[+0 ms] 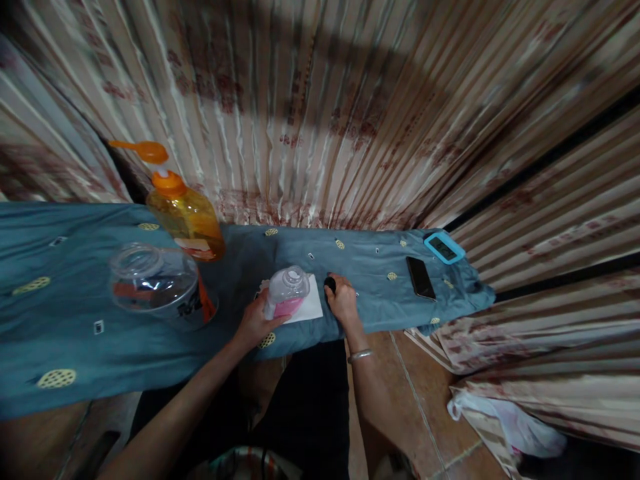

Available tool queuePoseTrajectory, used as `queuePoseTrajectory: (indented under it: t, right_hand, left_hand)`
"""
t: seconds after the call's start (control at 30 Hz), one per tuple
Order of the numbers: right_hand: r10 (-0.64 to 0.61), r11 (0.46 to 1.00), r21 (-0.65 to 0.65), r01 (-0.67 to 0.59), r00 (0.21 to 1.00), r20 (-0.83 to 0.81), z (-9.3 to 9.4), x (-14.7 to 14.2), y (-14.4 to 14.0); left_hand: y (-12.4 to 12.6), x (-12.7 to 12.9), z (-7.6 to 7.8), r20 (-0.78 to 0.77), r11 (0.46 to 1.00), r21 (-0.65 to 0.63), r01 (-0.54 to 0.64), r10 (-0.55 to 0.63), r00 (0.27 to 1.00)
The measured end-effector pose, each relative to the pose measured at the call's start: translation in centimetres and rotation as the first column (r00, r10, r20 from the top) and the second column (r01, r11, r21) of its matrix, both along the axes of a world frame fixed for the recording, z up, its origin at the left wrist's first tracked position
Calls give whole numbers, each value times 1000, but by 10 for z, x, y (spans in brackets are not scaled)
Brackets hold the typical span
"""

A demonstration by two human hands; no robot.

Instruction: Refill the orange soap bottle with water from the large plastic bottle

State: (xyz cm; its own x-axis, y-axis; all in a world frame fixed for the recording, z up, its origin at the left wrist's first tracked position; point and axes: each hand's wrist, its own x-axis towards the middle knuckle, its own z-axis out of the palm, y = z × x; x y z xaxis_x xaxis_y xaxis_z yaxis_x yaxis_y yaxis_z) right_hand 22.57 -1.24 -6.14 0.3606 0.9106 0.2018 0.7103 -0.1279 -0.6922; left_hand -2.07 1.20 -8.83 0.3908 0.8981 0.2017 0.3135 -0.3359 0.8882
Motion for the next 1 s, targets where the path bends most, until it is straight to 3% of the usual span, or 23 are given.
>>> queuePoseTrajectory:
  t: [0.13,0.27,0.37,0.47,0.6,0.77,0.9,1.0]
  right_hand:
    - [49,997,71,-41,993,-103,46,-12,-13]
    - [272,950,199,-238,949,-162,117,-33,-29]
    - [440,888,180,-423,895,-71,160,-48,-28]
    - [555,825,52,-563,824,118,190,-57,-22]
    - [684,724,-173,-668,661,310,215,-62,-13]
    - [758,645,-355,-677,507,410,229,-70,-3]
    - [779,623,-477,-620,440,447,230,-79,3]
    - [757,653,-540,-531,420,501,228,-87,5]
  left_hand:
    - [0,0,-2,-22,1000,27,-7,8,1000]
    - [0,1,-1,-50,999,38,-15,17,999]
    - [0,2,2,-62,1000,8,-15,16,998]
    - [0,3,5,-49,1000,-23,0,-1,999]
    - [-1,4,6,-21,999,-53,7,-8,1000]
    - [-1,3,9,-21,995,-98,2,-4,1000]
    - [-1,3,9,-3,996,-93,13,-14,1000]
    - [-1,4,6,15,996,-85,17,-15,1000]
